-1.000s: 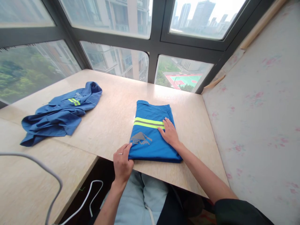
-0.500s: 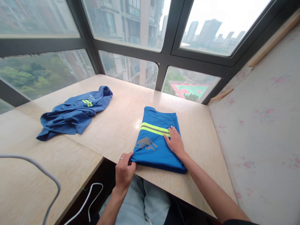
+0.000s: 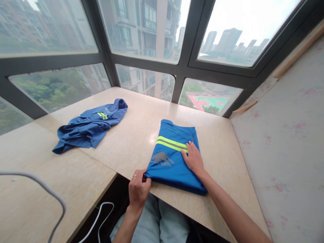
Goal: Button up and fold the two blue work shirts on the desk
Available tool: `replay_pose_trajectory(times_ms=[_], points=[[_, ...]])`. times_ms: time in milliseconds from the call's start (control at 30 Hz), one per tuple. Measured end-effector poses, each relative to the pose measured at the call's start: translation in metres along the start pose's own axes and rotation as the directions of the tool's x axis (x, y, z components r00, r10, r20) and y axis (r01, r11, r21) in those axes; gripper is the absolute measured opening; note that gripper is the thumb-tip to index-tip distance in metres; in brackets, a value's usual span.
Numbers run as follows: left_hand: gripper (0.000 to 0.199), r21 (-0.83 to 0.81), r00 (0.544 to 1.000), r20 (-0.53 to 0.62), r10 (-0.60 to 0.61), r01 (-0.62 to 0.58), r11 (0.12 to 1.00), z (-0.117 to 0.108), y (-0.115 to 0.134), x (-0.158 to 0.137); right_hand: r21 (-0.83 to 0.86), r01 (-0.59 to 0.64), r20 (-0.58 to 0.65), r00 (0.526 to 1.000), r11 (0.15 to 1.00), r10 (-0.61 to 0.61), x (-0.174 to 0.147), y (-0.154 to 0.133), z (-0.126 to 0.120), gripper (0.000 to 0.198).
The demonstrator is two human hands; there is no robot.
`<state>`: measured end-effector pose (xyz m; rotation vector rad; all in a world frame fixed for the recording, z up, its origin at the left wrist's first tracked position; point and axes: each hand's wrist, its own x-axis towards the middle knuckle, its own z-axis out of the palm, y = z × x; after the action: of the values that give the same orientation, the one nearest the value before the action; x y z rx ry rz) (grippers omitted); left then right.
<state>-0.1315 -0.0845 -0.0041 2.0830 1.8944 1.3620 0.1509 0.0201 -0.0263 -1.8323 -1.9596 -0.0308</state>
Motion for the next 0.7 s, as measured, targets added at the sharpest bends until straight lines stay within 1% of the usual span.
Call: replay_pose_trajectory(times_ms=[167, 300, 367, 433, 467, 500, 567, 600, 633, 700], points=[[0.016, 0.039, 1.0, 0.026, -0.008, 0.007, 0.999, 0.003, -0.001, 0.006, -0.019, -0.005, -0.002, 1.0, 1.0, 0.005, 0.0, -0.002, -0.001, 0.057], [0.02, 0.044, 0.997, 0.07, -0.013, 0.01, 0.999, 0.0, -0.002, 0.008, -0.011, -0.005, -0.021, 1.0, 1.0, 0.005, -0.001, -0.003, -0.001, 0.057], [0.023, 0.036, 0.992, 0.124, -0.022, 0.018, 0.999, -0.005, 0.0, 0.007, -0.007, 0.003, -0.02, 1.0, 1.0, -0.003, -0.002, -0.002, -0.001, 0.057], [0.027, 0.021, 0.975, 0.217, -0.057, 0.054, 0.998, -0.013, 0.0, 0.007, -0.009, 0.017, -0.015, 1.0, 1.0, -0.017, -0.004, -0.002, -0.001, 0.057], [0.029, 0.003, 0.956, 0.281, -0.084, 0.087, 0.996, -0.018, -0.001, 0.009, -0.014, 0.023, -0.014, 1.0, 1.0, -0.023, -0.005, -0.002, -0.001, 0.057], [0.031, -0.029, 0.927, 0.359, -0.111, 0.13, 0.991, -0.023, -0.004, 0.011, -0.021, 0.026, -0.014, 1.0, 0.999, -0.026, -0.007, -0.002, -0.001, 0.057], [0.036, -0.139, 0.844, 0.516, -0.148, 0.253, 0.957, -0.031, -0.011, 0.023, -0.038, 0.026, -0.011, 1.0, 0.999, -0.026, -0.01, -0.003, -0.001, 0.058], [0.039, -0.209, 0.803, 0.575, -0.159, 0.332, 0.92, -0.034, -0.015, 0.031, -0.046, 0.024, -0.009, 1.0, 0.999, -0.024, -0.012, -0.004, -0.001, 0.058], [0.042, -0.276, 0.772, 0.611, -0.174, 0.414, 0.867, -0.034, -0.018, 0.042, -0.052, 0.023, -0.007, 1.0, 0.998, -0.023, -0.013, -0.005, -0.001, 0.059], [0.048, -0.383, 0.747, 0.617, -0.247, 0.559, 0.736, -0.026, -0.02, 0.068, -0.054, 0.022, -0.004, 1.0, 0.998, -0.022, -0.016, -0.007, -0.002, 0.06]])
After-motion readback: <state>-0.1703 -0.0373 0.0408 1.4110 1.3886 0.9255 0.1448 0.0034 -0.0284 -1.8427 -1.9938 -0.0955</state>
